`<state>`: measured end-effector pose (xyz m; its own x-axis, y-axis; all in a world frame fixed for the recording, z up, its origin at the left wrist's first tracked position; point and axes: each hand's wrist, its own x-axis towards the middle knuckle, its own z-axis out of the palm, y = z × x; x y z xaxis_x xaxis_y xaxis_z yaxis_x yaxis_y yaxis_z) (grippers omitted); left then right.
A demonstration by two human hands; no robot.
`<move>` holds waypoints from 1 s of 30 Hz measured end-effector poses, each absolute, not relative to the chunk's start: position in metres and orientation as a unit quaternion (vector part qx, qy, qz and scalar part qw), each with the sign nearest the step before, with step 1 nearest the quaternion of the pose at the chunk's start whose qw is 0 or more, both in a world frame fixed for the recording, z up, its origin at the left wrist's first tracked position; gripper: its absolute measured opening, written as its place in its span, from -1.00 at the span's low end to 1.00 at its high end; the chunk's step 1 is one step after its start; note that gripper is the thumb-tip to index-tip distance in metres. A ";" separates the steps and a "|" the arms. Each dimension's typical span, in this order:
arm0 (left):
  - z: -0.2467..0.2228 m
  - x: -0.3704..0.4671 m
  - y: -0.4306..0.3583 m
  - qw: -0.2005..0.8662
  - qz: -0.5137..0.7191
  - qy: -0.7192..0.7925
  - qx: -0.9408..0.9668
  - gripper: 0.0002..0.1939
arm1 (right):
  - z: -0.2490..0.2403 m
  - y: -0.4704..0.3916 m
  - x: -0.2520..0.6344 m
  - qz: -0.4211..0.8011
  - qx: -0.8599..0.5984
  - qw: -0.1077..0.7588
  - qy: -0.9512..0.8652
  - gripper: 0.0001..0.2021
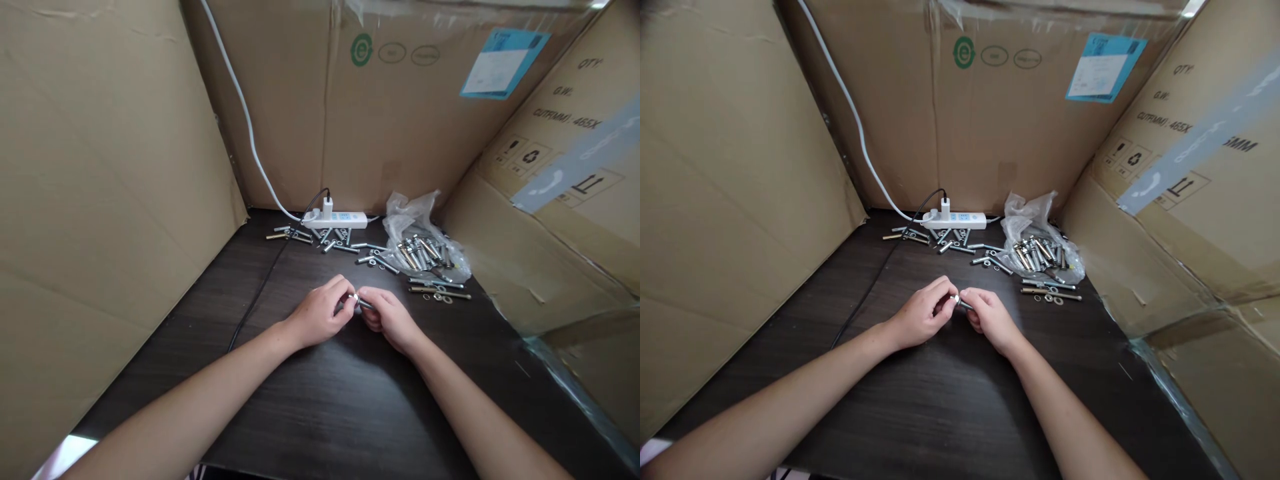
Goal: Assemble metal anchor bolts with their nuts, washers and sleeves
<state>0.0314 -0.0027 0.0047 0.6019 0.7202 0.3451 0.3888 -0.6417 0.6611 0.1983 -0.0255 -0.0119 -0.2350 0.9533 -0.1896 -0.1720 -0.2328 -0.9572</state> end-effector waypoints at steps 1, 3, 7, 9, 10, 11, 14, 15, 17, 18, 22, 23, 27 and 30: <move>0.005 0.031 -0.003 0.267 0.307 0.324 0.854 -0.87 | -0.013 -0.025 0.198 0.648 -0.441 0.433 -0.445 -0.63; 0.004 0.032 -0.003 0.261 0.309 0.324 0.855 -0.89 | -0.014 -0.025 0.199 0.648 -0.437 0.431 -0.452 -0.60; 0.004 0.032 -0.003 0.261 0.306 0.326 0.855 -0.90 | -0.015 -0.024 0.200 0.647 -0.433 0.430 -0.458 -0.61; 0.004 0.031 -0.003 0.264 0.302 0.326 0.856 -0.88 | -0.015 -0.024 0.200 0.650 -0.434 0.429 -0.454 -0.65; 0.005 0.031 -0.003 0.265 0.300 0.324 0.857 -0.87 | -0.015 -0.024 0.201 0.652 -0.433 0.429 -0.451 -0.67; 0.005 0.030 -0.004 0.267 0.298 0.321 0.858 -0.86 | -0.015 -0.024 0.201 0.654 -0.431 0.429 -0.449 -0.69; 0.006 0.029 -0.004 0.274 0.297 0.310 0.861 -0.82 | -0.014 -0.024 0.201 0.659 -0.429 0.429 -0.445 -0.72; 0.006 0.029 -0.005 0.277 0.297 0.306 0.861 -0.82 | -0.014 -0.024 0.201 0.658 -0.430 0.428 -0.446 -0.72; 0.006 0.028 -0.005 0.286 0.296 0.303 0.860 -0.82 | -0.013 -0.024 0.200 0.657 -0.434 0.424 -0.448 -0.72; 0.006 0.028 -0.005 0.290 0.296 0.305 0.857 -0.82 | -0.013 -0.024 0.199 0.654 -0.437 0.423 -0.449 -0.72; 0.005 0.028 -0.003 0.299 0.301 0.331 0.843 -0.86 | -0.012 -0.024 0.199 0.653 -0.440 0.422 -0.450 -0.73; 0.005 0.028 -0.002 0.299 0.301 0.335 0.842 -0.89 | -0.011 -0.024 0.199 0.654 -0.440 0.421 -0.450 -0.73; 0.005 0.029 0.000 0.298 0.296 0.328 0.846 -0.78 | -0.011 -0.024 0.199 0.652 -0.439 0.419 -0.454 -0.74; 0.005 0.029 -0.001 0.303 0.298 0.321 0.846 -0.85 | -0.012 -0.024 0.199 0.657 -0.437 0.421 -0.447 -0.74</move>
<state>0.0289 -0.0011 0.0052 0.6163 0.7241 0.3096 0.3632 -0.6102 0.7041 0.1994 -0.0240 -0.0122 -0.2641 0.9440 -0.1977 -0.1627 -0.2457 -0.9556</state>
